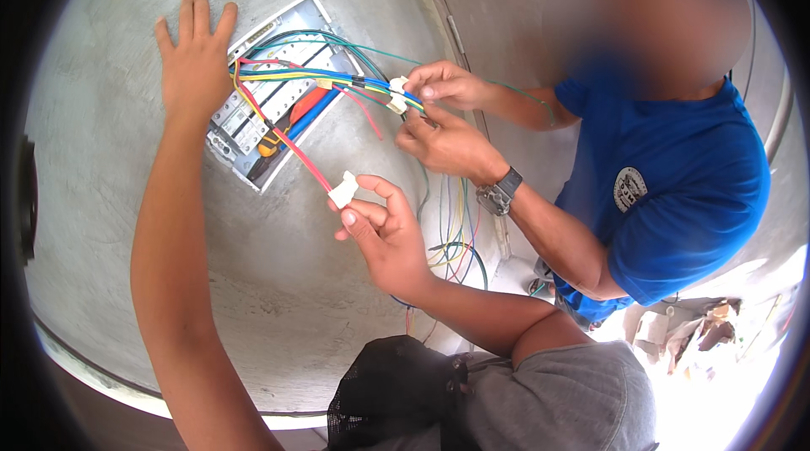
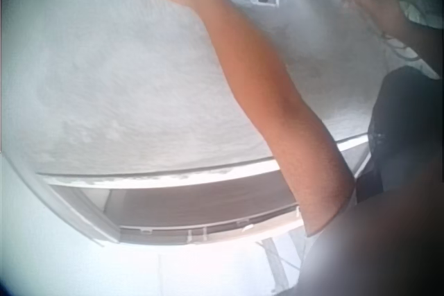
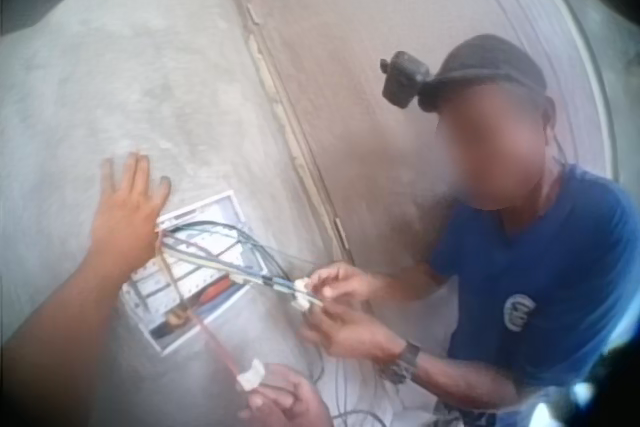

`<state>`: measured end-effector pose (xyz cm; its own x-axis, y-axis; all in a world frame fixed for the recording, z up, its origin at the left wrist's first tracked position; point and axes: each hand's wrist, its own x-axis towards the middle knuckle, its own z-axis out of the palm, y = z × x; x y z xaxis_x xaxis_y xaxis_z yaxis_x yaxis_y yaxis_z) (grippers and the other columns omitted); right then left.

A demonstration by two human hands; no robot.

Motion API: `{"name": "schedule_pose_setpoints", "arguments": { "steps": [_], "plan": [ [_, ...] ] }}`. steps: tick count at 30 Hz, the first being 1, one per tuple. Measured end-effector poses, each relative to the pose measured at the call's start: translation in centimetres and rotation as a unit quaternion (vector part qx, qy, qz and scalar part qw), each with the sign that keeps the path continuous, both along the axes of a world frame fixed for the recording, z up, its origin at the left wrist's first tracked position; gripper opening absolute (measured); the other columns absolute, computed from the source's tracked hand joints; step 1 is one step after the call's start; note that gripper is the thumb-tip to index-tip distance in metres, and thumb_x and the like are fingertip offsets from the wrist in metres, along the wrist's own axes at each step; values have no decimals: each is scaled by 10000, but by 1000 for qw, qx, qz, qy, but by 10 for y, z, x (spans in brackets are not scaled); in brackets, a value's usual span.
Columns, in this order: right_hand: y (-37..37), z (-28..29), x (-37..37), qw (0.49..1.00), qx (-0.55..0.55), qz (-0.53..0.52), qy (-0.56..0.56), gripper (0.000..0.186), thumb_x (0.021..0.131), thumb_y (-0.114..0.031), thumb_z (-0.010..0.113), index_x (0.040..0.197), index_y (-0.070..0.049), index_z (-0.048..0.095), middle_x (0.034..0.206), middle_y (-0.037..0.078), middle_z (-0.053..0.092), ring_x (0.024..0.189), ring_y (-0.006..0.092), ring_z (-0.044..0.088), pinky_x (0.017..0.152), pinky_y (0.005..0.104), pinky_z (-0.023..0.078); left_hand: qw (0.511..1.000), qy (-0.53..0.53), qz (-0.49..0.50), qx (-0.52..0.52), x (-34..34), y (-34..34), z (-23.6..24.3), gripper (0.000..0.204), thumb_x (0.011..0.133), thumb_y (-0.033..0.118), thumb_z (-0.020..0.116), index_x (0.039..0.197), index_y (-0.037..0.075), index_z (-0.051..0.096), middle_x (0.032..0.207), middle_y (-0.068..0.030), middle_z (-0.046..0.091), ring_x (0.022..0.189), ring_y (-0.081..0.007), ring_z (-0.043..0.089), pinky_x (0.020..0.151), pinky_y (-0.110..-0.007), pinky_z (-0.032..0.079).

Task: The person works on an electrical panel, stripping wire ends and connecting them to circuit breakers. They use a wire stripper and screwdriver to secure the connections.

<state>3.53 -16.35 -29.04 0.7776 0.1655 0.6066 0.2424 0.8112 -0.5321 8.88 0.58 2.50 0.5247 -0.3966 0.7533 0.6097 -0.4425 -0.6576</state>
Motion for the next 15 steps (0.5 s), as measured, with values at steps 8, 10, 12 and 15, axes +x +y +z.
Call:
{"name": "schedule_pose_setpoints", "arguments": {
  "steps": [8,10,12,15],
  "plan": [
    [-26,12,9,992,-38,7,117,523,1143,-210,741,1535,-16,454,1139,114,827,922,120,722,859,294,552,1000,10,17,-14,-5,-10,1,885,808,109,927,1597,247,551,1754,-155,465,1693,-325,339,1327,-671,291],
    [-32,13,19,992,-97,-12,83,430,1124,-252,780,1410,-9,570,988,44,787,814,77,653,767,270,509,1000,12,20,-20,-6,-12,1,892,806,125,937,1600,248,550,1758,-156,459,1694,-325,338,1330,-673,287],
    [-36,16,36,980,-195,-46,5,330,1109,-299,808,1230,-13,698,830,-35,705,719,34,555,677,254,450,1000,11,24,-14,-7,-13,1,844,840,140,914,1592,251,547,1747,-159,465,1689,-327,344,1322,-676,293],
    [-41,23,66,966,-209,-146,35,291,1130,-331,774,1052,-51,764,819,-117,618,757,-20,462,652,230,368,999,8,32,1,-8,-14,1,737,917,151,848,1578,254,538,1725,-166,479,1679,-333,353,1308,-682,306]
  ]
}}
